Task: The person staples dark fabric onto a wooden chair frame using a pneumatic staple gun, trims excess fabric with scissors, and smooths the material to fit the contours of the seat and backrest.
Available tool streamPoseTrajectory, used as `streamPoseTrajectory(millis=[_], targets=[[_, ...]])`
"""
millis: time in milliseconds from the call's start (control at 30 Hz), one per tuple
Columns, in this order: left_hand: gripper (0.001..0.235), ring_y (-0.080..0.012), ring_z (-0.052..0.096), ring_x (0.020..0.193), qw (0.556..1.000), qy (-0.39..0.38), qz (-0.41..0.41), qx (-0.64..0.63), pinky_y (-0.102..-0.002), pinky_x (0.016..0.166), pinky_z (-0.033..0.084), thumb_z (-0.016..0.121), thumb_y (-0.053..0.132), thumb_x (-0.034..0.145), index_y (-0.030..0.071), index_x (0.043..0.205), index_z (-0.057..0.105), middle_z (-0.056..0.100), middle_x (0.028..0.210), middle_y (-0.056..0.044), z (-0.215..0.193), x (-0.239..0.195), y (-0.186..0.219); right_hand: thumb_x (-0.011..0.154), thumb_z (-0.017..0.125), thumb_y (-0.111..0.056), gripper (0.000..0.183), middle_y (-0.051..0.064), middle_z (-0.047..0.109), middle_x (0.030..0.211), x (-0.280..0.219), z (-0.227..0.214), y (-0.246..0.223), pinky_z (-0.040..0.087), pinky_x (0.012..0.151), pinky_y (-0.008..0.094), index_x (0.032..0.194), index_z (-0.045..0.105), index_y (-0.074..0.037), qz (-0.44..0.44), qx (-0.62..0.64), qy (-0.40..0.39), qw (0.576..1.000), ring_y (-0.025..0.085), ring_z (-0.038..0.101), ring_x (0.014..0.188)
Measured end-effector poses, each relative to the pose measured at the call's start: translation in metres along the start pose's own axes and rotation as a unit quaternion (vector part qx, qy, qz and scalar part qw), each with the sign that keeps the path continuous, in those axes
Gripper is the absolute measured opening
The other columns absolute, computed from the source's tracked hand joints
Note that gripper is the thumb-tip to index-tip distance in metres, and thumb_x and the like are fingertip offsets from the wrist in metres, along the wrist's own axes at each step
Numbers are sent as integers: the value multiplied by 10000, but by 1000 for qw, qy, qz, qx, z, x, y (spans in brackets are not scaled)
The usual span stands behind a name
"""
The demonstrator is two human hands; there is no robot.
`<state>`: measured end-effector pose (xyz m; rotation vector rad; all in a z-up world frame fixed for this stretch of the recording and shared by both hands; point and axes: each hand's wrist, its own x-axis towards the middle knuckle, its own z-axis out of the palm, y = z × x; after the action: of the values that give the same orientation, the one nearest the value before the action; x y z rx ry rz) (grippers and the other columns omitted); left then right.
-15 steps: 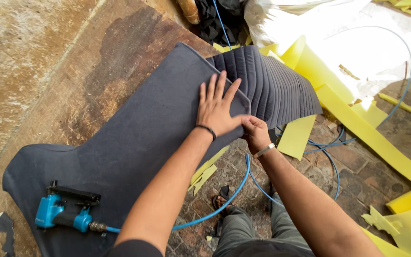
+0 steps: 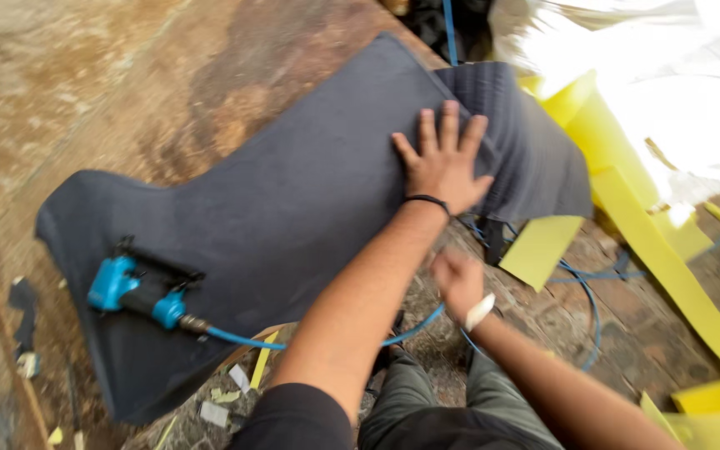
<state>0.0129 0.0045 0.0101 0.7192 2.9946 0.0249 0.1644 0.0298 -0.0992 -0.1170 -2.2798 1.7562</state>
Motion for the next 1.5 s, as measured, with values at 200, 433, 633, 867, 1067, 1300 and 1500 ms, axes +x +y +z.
streamPoseTrajectory(millis=[200,433,633,867,1067,1300,1500], targets=[[903,-434,84,1600,999,-35,6,-18,-838,1129,90,647,662,888,322,1616,236,76,1743,-115,-4,-1,-4,932,729,-156,204,76,662,1284,-87,144,-105,468,1113,410,1134,700,-151,-359,-90,-281,885,249,599,1245],[678,-439,138,1622,995,-10,13,103,-824,1151,197,526,556,1010,246,1595,382,218,1731,-75,5,-2,-10,826,720,-293,631,224,502,1489,-48,325,-205,336,1146,487,1371,549,-26,-357,-135,-315,869,351,428,1415],[674,-514,131,1561,982,-34,99,155,-838,1062,209,494,474,977,190,1576,371,222,1695,-144,31,2,-17,880,664,-273,700,168,638,1144,-10,379,-233,438,954,442,1458,452,60,-294,-287,-332,849,296,610,1075],[600,-445,97,1576,999,3,44,-22,-846,1097,73,360,378,1019,248,1598,274,87,1724,-134,12,12,-8,831,614,-181,611,162,652,957,-25,275,-216,454,820,442,1388,484,34,-205,-392,-367,818,305,639,885],[1002,-473,35,1568,997,-54,44,-32,-831,1110,69,715,596,851,282,1616,148,20,1719,-171,4,5,-8,662,699,-154,751,192,706,941,-80,127,-137,538,796,454,1381,506,-49,-58,-276,-330,901,356,701,868],[1041,-485,50,1546,998,-47,40,28,-831,1109,109,723,592,848,264,1620,107,32,1703,-188,-12,7,-1,662,751,-79,482,133,779,886,-78,-43,-8,591,739,380,1138,696,-29,131,11,-19,991,230,746,773],[1086,-519,71,1529,996,-42,40,68,-839,1093,148,743,561,848,213,1623,67,38,1684,-231,17,5,5,738,847,-109,274,64,696,829,-20,-90,78,528,665,321,930,692,10,210,140,121,960,156,647,728]])
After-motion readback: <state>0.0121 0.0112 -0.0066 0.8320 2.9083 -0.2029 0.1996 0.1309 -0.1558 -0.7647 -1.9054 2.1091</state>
